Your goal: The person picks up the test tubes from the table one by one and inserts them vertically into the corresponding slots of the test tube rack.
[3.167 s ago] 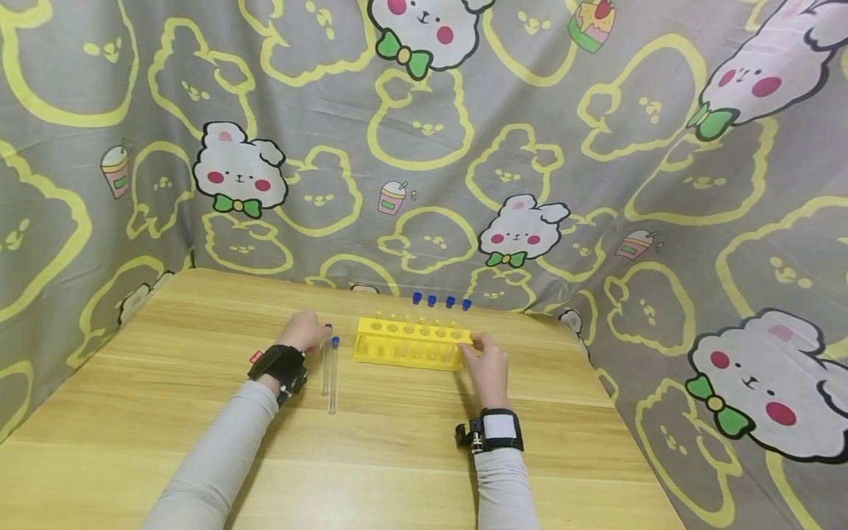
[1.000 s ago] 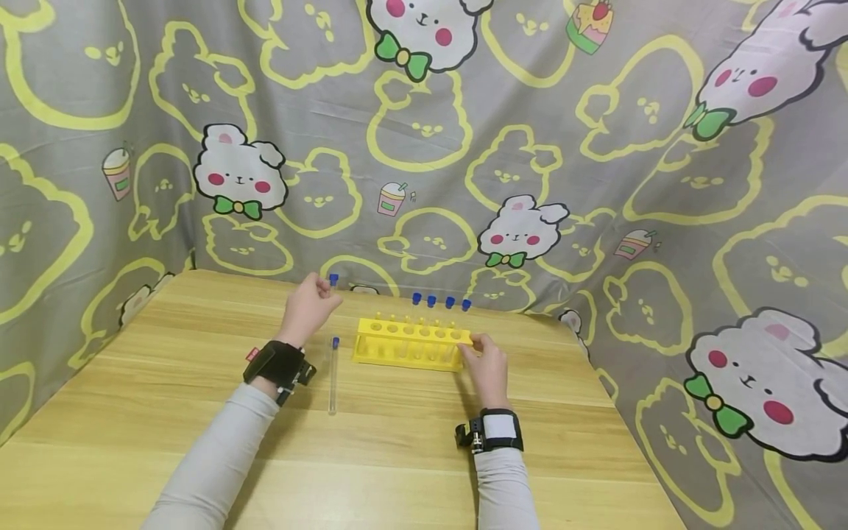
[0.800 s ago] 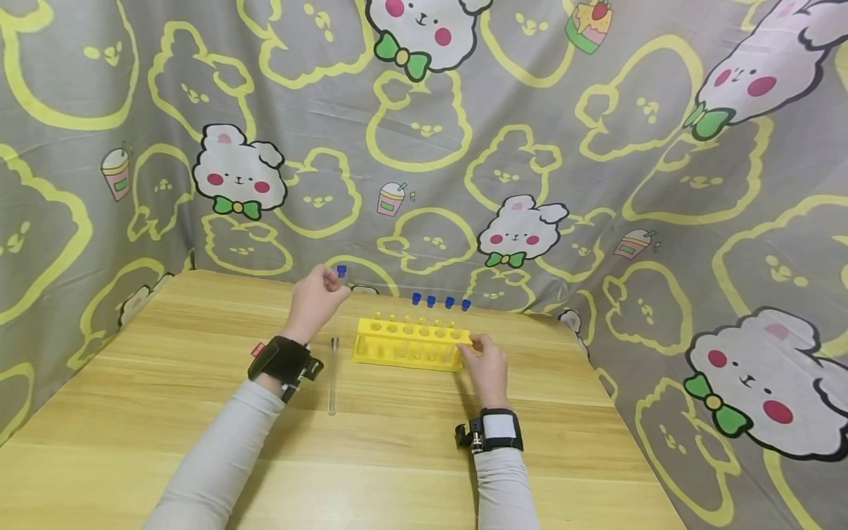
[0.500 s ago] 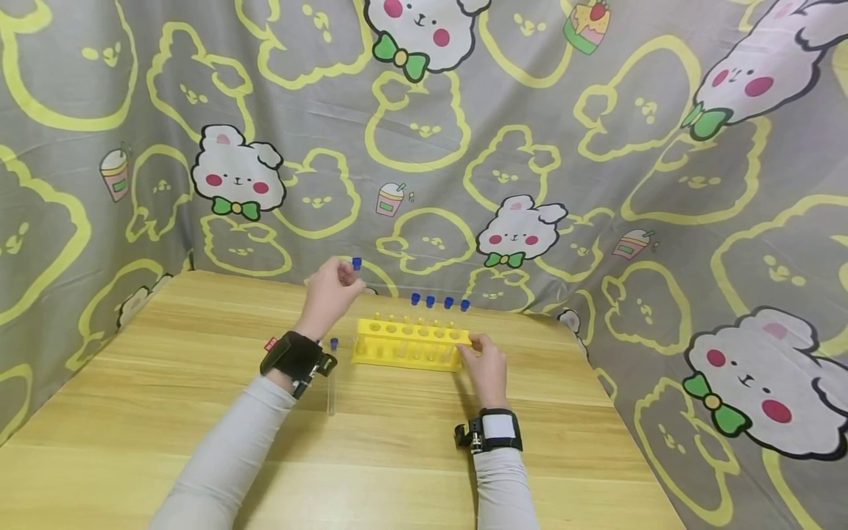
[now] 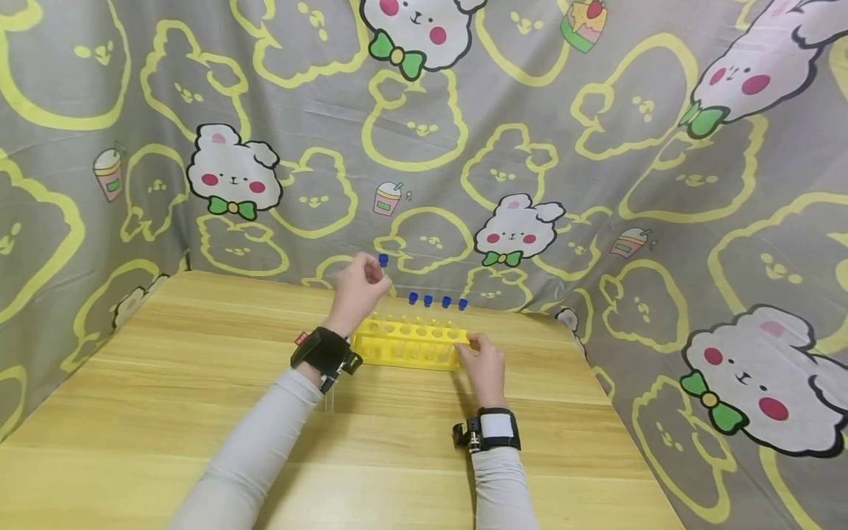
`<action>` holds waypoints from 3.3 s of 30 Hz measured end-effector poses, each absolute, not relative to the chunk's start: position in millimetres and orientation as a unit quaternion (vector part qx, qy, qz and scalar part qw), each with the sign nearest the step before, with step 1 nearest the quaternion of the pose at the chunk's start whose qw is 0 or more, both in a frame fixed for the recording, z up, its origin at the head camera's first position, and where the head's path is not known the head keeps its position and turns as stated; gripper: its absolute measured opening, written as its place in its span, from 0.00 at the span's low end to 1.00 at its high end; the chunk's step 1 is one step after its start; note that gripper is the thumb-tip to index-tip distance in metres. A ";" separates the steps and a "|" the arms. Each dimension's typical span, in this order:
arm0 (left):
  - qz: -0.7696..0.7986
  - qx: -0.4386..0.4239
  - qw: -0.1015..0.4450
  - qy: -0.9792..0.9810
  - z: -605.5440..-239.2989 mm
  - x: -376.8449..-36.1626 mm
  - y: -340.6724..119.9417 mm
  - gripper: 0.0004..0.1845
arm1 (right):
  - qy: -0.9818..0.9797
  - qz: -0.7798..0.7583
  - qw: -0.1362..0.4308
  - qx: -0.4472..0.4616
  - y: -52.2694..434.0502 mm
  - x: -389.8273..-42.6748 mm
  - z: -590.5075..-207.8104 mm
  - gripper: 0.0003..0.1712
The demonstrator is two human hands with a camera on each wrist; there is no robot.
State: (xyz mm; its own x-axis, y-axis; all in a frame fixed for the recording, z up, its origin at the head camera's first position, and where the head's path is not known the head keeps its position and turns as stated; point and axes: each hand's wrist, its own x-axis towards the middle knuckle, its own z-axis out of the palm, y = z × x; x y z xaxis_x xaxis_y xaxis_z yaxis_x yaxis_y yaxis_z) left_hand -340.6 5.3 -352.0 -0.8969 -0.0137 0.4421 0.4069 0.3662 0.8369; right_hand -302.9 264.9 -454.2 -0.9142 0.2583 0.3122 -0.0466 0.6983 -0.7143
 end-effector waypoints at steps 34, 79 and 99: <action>-0.520 -0.135 0.150 -0.830 -398.9 -345.3 18.5 0.11 | -0.903 0.377 0.197 -0.059 264.6 -303.3 -453.2 0.23; -0.506 -0.124 0.126 -0.844 -401.8 -340.4 1.0 0.18 | -0.901 0.383 0.199 -0.055 264.6 -300.6 -452.5 0.23; -0.382 -0.067 0.036 -0.921 -419.2 -338.2 -69.2 0.17 | -0.901 0.385 0.190 -0.056 264.1 -301.2 -451.1 0.23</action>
